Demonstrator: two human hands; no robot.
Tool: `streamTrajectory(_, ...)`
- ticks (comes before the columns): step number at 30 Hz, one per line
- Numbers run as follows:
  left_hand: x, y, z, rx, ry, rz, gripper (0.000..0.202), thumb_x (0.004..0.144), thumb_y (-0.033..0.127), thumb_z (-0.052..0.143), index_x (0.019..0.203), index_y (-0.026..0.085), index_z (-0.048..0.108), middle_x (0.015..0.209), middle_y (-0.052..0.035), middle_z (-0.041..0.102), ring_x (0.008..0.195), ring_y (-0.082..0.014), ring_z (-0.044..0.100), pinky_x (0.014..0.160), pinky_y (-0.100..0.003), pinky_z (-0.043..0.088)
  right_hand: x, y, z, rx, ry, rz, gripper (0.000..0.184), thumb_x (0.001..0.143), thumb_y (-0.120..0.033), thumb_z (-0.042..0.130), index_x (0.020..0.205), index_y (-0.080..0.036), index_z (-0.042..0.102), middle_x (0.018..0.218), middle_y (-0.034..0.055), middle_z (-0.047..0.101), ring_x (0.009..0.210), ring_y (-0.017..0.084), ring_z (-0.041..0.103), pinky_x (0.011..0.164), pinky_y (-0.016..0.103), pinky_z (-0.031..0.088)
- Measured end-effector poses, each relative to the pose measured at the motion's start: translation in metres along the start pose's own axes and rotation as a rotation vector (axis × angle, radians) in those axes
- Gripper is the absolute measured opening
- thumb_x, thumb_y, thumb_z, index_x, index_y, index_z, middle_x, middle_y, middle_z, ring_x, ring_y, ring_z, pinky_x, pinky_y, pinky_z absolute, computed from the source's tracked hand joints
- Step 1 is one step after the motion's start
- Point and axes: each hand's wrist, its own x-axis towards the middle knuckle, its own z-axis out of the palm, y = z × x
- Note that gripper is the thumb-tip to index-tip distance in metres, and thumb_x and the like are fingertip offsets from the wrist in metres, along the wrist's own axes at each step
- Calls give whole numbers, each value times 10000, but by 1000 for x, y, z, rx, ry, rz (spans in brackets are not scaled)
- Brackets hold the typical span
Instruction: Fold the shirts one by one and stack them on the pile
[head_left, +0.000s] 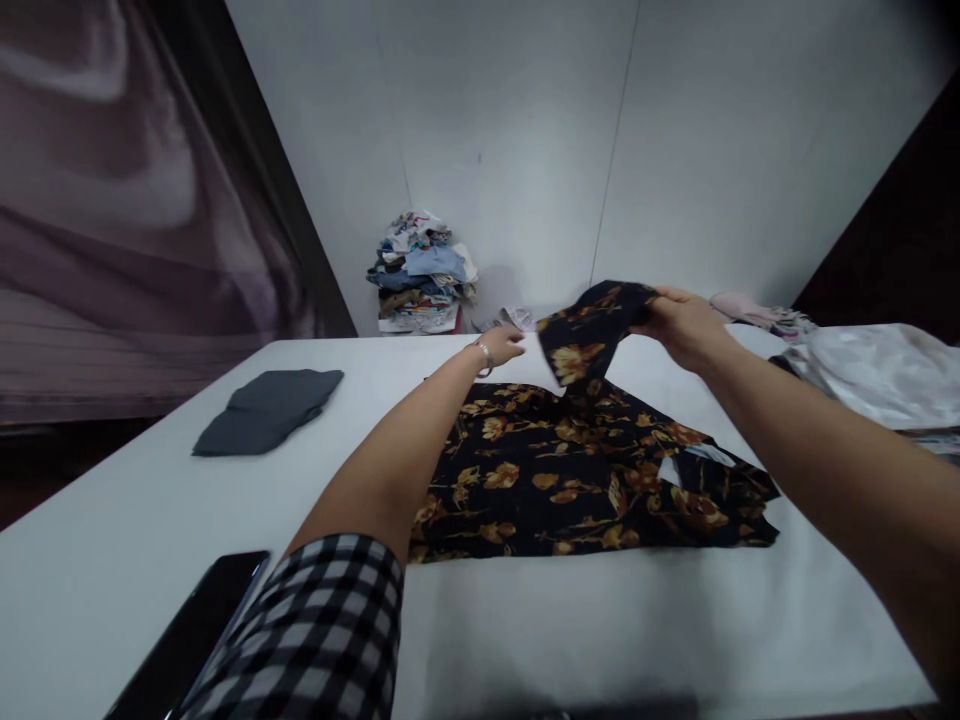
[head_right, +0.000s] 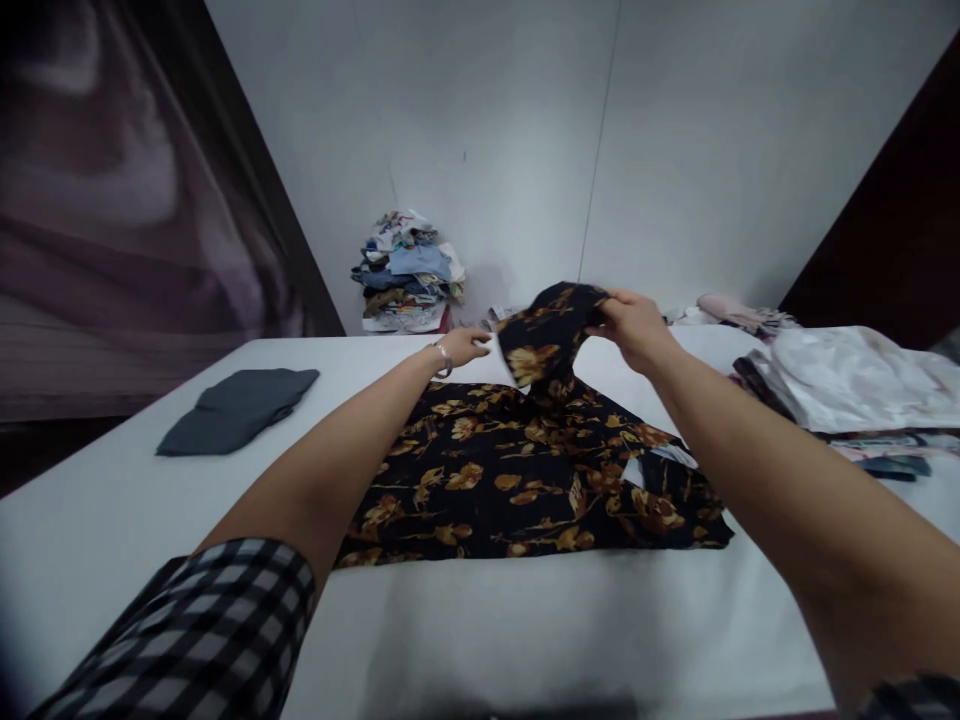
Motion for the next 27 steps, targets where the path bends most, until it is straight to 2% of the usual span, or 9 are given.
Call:
streamTrajectory(3, -17, -48, 10, 143, -138, -156, 370, 859, 301, 587, 1212, 192, 575, 1276, -106, 570, 1143, -259, 547, 962, -405, 445, 8, 3, -24, 188, 16, -6, 116, 697, -91, 607, 769, -175, 642, 735, -9, 654, 625, 88, 555, 673, 236, 521)
streamTrajectory(5, -29, -74, 22, 212, -172, -223, 418, 842, 261, 571, 1255, 198, 557, 1314, -119, 557, 1207, -291, 507, 989, -407, 413, 15, 6, -35, 235, 28, -4, 136, 691, -64, 595, 752, -175, 644, 698, -21, 650, 604, 79, 543, 667, 215, 509)
streamTrajectory(8, -36, -96, 41, 290, -212, -220, 465, 841, 206, 514, 1305, 224, 510, 1375, -107, 512, 1292, -280, 423, 1015, -428, 372, 23, 10, -42, 238, 55, 7, 129, 748, -109, 590, 803, -191, 672, 782, -3, 691, 694, 104, 599, 717, 235, 510)
streamTrajectory(11, -30, -102, 54, 351, -233, -186, 488, 825, 153, 490, 1304, 244, 504, 1411, -97, 476, 1345, -249, 350, 1036, -422, 331, 29, 11, -46, 234, 74, -17, 153, 808, -163, 562, 876, -200, 694, 933, 22, 714, 809, 127, 636, 776, 259, 504)
streamTrajectory(17, -11, -106, 56, 458, -247, -175, 295, 768, 158, 565, 1043, 163, 672, 1129, -169, 653, 1158, -297, 523, 1032, -464, 256, 37, 19, -59, 117, 126, 74, 317, 901, -219, 421, 1083, -120, 661, 1187, 136, 647, 957, 191, 654, 821, 358, 486)
streamTrajectory(20, -9, -107, 44, 492, -201, -168, 242, 806, 208, 529, 963, 138, 700, 1086, -189, 662, 1121, -311, 538, 983, -445, 290, 46, 24, -68, -16, 151, 26, 427, 932, -219, 370, 1288, -41, 524, 1342, 205, 515, 1033, 200, 629, 817, 353, 478)
streamTrajectory(22, -13, -104, 32, 502, -148, -151, 283, 842, 221, 470, 987, 136, 697, 1125, -188, 647, 1123, -301, 535, 953, -420, 312, 50, 23, -74, -86, 146, -44, 452, 943, -194, 332, 1327, -1, 471, 1389, 232, 445, 1074, 203, 608, 819, 345, 472)
streamTrajectory(25, -27, -95, 10, 495, -79, -98, 316, 872, 220, 411, 1014, 158, 686, 1118, -145, 660, 1101, -257, 552, 986, -404, 285, 46, 13, -84, -127, 147, -119, 434, 948, -157, 282, 1251, 15, 541, 1388, 237, 441, 1108, 208, 589, 837, 347, 459)
streamTrajectory(27, -42, -88, -5, 491, -21, -27, 306, 877, 227, 410, 994, 167, 687, 1075, -122, 679, 1060, -239, 574, 1024, -414, 251, 34, 2, -89, -124, 177, -106, 433, 953, -155, 264, 1192, -11, 595, 1375, 214, 466, 1111, 202, 589, 843, 342, 452)
